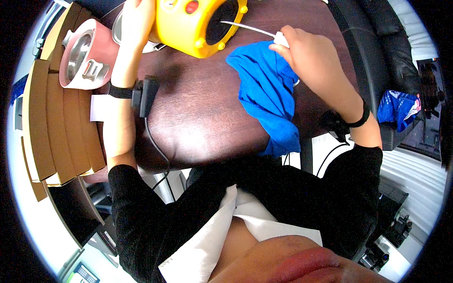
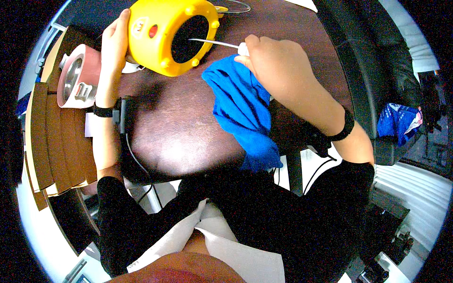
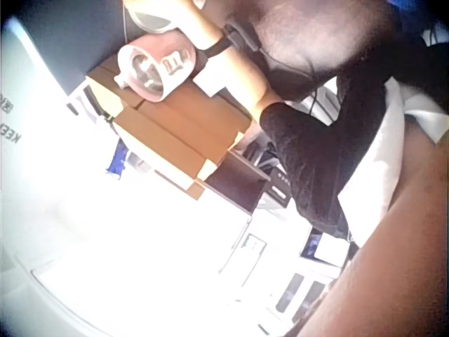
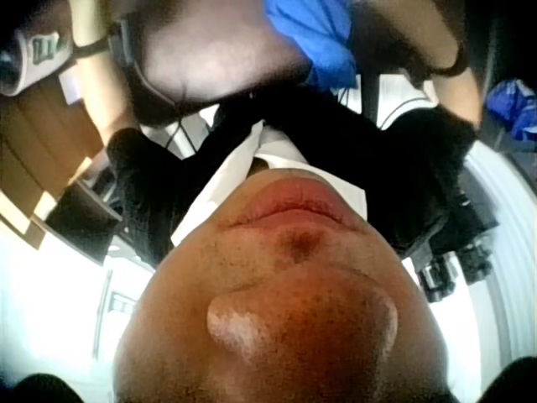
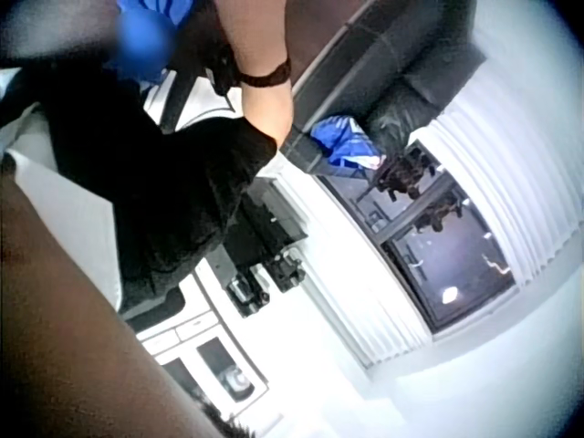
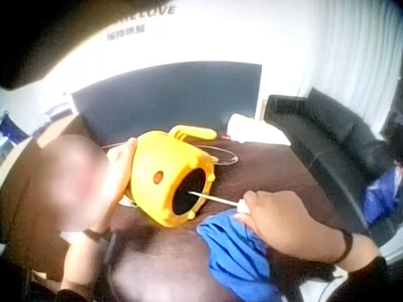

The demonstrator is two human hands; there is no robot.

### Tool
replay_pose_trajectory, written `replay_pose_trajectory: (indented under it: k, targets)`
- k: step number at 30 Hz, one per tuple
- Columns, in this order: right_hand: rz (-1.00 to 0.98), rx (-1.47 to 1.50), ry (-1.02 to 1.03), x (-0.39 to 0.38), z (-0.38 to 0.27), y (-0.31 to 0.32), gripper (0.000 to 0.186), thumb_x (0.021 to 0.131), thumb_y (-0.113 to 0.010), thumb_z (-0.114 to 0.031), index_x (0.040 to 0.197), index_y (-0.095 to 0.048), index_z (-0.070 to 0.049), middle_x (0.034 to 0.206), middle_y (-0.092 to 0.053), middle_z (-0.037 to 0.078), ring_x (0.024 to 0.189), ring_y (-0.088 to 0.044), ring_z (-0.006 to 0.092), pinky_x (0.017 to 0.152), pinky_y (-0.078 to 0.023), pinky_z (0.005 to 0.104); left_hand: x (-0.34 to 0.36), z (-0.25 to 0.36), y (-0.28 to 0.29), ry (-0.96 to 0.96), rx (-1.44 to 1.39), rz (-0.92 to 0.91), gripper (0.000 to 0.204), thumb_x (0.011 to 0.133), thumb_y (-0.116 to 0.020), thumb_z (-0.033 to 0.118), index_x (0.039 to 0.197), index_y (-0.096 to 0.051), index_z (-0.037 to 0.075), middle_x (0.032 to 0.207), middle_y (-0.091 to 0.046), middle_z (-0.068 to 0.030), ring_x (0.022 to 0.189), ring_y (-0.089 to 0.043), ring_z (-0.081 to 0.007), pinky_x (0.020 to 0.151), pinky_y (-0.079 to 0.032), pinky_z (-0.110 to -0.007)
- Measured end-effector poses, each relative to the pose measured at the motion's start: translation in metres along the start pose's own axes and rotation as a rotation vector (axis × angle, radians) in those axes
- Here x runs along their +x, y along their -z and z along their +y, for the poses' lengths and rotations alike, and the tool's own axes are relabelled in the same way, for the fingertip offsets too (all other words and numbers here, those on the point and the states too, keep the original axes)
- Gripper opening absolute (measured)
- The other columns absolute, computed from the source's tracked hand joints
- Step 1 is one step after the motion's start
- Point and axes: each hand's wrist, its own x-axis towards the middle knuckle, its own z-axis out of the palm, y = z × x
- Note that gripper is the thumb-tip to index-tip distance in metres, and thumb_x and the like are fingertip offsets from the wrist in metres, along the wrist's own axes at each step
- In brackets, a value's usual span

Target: The person uses a screwdriver to repeatedly tighten and loosen screws on the underside of a yellow appliance. The person holds the appliance steady with one hand while manipulating the screwdriver with the other.

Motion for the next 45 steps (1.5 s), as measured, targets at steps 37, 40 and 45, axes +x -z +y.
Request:
replay_pose_trajectory:
  k: [37,40,45]
  targets:
    - [-0.702,1.19,-0.267,0.047,-0.005,-0.042,0.042,0.1,-0.035,-0.043,0.074,-0.043,-0.011,0.05,-0.028,-0.007,0.035,-0.03,0.0036,0.031,-0.03,0.0208,-0.036,0.069,-0.01,0.091,0.088,0.006,0.041,0.098,-0.045,0.034,0.093,-0.066,-0.001,0.07,-0.065,-0.0046,0.055,-0.057,-0.0097,0.052,-0.045,-0.024]
    - [-0.834,1.367,-0.228,0.055,-0.006,-0.045,0.044,0.1,-0.035,-0.043,0.071,-0.043,-0.011,0.049,-0.027,-0.007,0.035,-0.03,0.0034,0.03,-0.03,0.0209,-0.029,0.062,0.016,0.067,-0.274,-0.265,0.036,0.095,-0.054,0.033,0.097,-0.067,0.0,0.08,-0.067,-0.0041,0.065,-0.06,-0.008,0.06,-0.048,-0.021]
    - [-0.802,1.467,-0.255,0.064,-0.011,-0.056,0.045,0.1,-0.035,-0.042,0.071,-0.046,-0.009,0.048,-0.026,-0.008,0.035,-0.031,0.0025,0.03,-0.032,0.0203,-0.026,0.06,0.024,0.095,-0.475,-0.378,0.032,0.093,-0.057,0.03,0.096,-0.067,-0.001,0.083,-0.068,-0.005,0.068,-0.062,-0.0087,0.061,-0.049,-0.022]
